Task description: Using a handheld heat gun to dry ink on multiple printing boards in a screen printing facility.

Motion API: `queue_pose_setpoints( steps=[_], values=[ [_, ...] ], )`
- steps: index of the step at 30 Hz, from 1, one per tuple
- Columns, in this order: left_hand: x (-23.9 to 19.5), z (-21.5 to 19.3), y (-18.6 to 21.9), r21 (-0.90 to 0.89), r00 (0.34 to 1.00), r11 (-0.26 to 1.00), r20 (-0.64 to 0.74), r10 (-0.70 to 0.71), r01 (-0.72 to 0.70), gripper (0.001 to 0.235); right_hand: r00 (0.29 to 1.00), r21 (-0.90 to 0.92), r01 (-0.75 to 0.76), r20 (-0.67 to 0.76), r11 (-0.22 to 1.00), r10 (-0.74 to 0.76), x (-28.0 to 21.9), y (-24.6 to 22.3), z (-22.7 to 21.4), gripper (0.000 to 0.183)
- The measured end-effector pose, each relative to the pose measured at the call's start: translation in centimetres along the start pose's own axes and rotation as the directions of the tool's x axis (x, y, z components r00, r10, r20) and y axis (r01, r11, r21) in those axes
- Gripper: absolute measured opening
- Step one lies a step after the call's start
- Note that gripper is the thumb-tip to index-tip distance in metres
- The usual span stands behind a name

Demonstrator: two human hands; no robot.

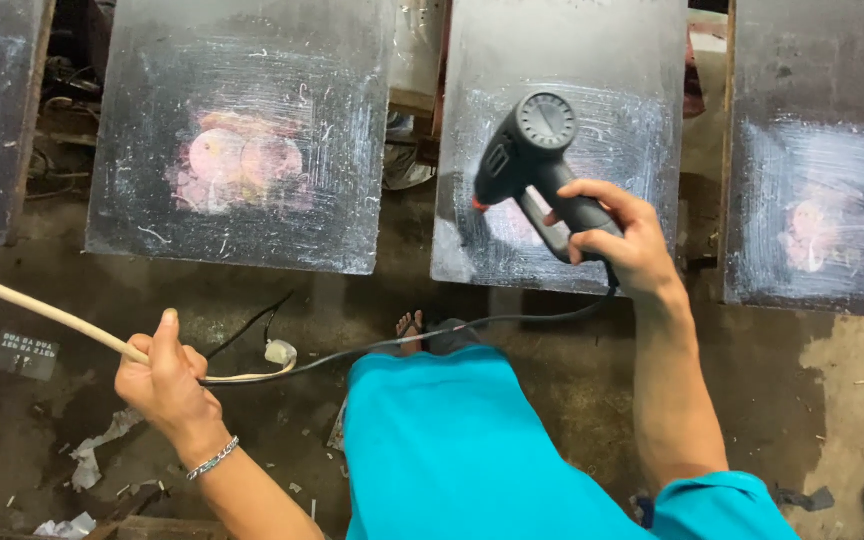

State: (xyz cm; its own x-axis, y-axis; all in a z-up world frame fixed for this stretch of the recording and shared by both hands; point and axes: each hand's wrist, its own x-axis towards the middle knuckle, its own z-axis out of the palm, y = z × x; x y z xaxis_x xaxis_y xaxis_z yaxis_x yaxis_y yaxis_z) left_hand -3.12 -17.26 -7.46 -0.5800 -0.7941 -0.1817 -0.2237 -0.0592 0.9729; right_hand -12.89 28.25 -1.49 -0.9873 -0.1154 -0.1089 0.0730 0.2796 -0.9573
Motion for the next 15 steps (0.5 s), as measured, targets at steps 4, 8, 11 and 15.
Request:
queue_pose_setpoints(
  steps=[4,8,11,15],
  values=[
    [-0.2,1.0,0.2,0.016,0.999,1.000,0.043,0.007,-0.008,0.062,0.999,-0.006,0.033,0.042,0.999,-0.032,0.4,0.3,0.7,0.051],
    [-0.3,1.2,1.0,0.016,0.999,1.000,0.045,0.000,-0.001,0.061,0.998,-0.103,0.049,0.054,0.993,-0.044,-1.8,0.6,-0.7,0.054],
    [-0.1,1.1,1.3,0.051,0.998,0.998,0.029,-0.049,0.047,0.061,0.995,-0.054,-0.001,0.101,0.999,0.006,-2.9,1.0,-1.4,0.054],
    [0.5,0.6,0.3,0.045,0.999,0.998,0.035,-0.033,0.032,0.059,0.992,-0.057,0.074,0.102,0.996,-0.068,-3.5,0.7,-0.6,0.053]
  ],
)
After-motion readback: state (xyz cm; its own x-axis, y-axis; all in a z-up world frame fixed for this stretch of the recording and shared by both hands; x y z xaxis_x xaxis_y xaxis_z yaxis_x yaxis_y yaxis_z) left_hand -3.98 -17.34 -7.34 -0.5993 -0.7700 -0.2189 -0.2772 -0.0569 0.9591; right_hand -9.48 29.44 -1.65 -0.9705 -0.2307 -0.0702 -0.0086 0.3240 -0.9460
